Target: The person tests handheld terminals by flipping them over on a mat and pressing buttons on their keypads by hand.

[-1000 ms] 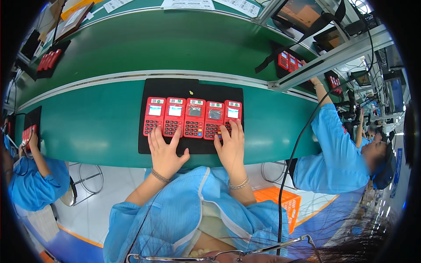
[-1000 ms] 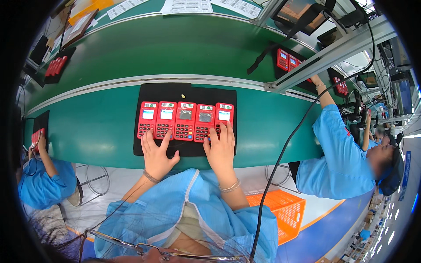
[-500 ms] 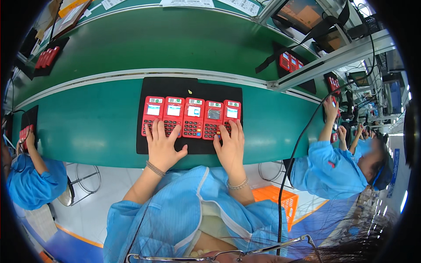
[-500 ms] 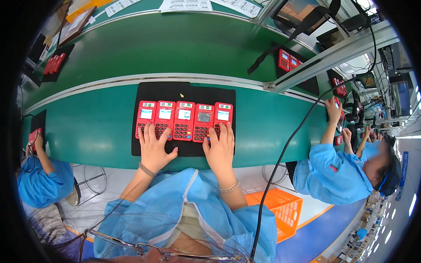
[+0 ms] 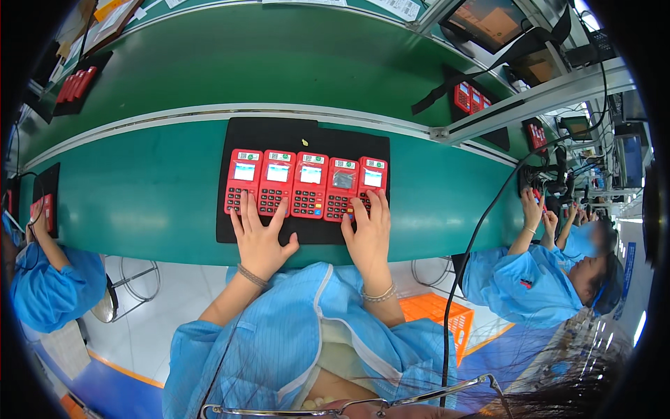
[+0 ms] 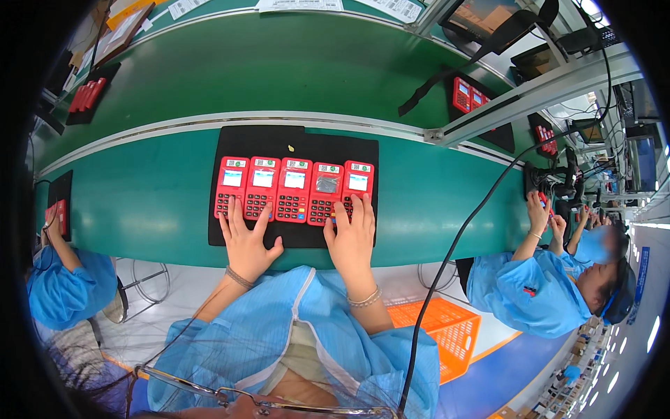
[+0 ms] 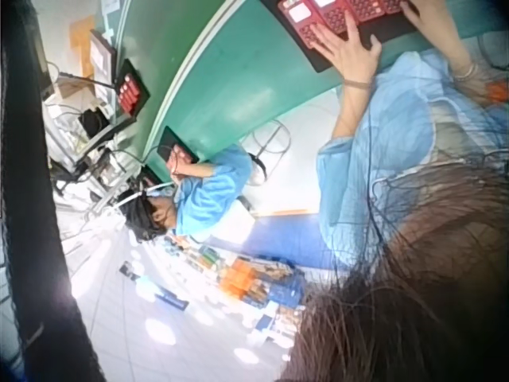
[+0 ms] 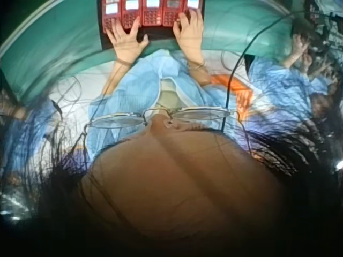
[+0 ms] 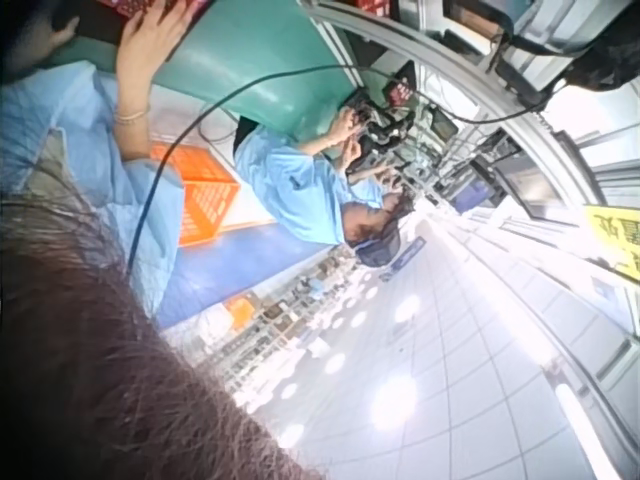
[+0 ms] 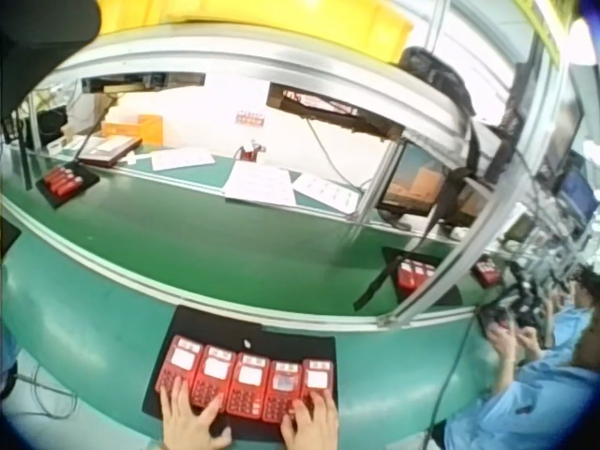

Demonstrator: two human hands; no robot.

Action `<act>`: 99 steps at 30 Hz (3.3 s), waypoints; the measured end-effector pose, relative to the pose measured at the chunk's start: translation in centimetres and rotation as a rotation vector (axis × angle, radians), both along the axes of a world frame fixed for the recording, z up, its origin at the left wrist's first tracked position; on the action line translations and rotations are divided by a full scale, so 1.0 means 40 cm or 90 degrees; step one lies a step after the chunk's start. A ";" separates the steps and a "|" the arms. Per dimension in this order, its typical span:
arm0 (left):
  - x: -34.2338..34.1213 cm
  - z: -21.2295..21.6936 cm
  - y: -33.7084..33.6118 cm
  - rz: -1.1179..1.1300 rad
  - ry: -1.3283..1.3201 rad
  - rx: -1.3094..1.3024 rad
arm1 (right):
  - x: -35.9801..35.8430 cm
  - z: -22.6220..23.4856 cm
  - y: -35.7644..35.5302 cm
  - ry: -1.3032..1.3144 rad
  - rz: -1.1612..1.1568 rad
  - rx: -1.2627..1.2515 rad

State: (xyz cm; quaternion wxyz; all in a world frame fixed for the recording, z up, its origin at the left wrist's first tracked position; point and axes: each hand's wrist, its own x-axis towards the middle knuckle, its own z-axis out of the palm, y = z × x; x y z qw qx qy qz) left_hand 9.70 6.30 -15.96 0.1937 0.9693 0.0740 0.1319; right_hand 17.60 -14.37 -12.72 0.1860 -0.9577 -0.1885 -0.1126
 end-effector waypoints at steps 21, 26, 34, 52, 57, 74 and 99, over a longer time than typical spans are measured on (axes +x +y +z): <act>0.013 -0.018 -0.007 0.005 -0.022 0.021 | -0.015 -0.007 -0.003 0.026 -0.002 0.027; 0.006 -0.022 -0.009 0.004 -0.042 0.012 | -0.048 -0.027 -0.039 0.047 -0.025 0.020; 0.053 0.007 -0.078 -0.198 -0.045 -0.006 | -0.065 -0.026 -0.056 0.092 0.005 -0.030; 0.081 -0.004 -0.067 -0.205 -0.071 0.011 | -0.053 -0.045 -0.039 0.064 0.000 -0.027; 0.080 -0.009 -0.061 -0.213 -0.077 0.019 | -0.056 -0.047 -0.036 0.072 -0.014 -0.041; 0.082 -0.005 -0.064 -0.208 -0.096 -0.022 | -0.062 -0.043 -0.041 0.080 -0.024 -0.060; 0.058 -0.009 -0.027 -0.236 -0.125 -0.042 | -0.071 -0.043 -0.019 0.049 -0.018 -0.075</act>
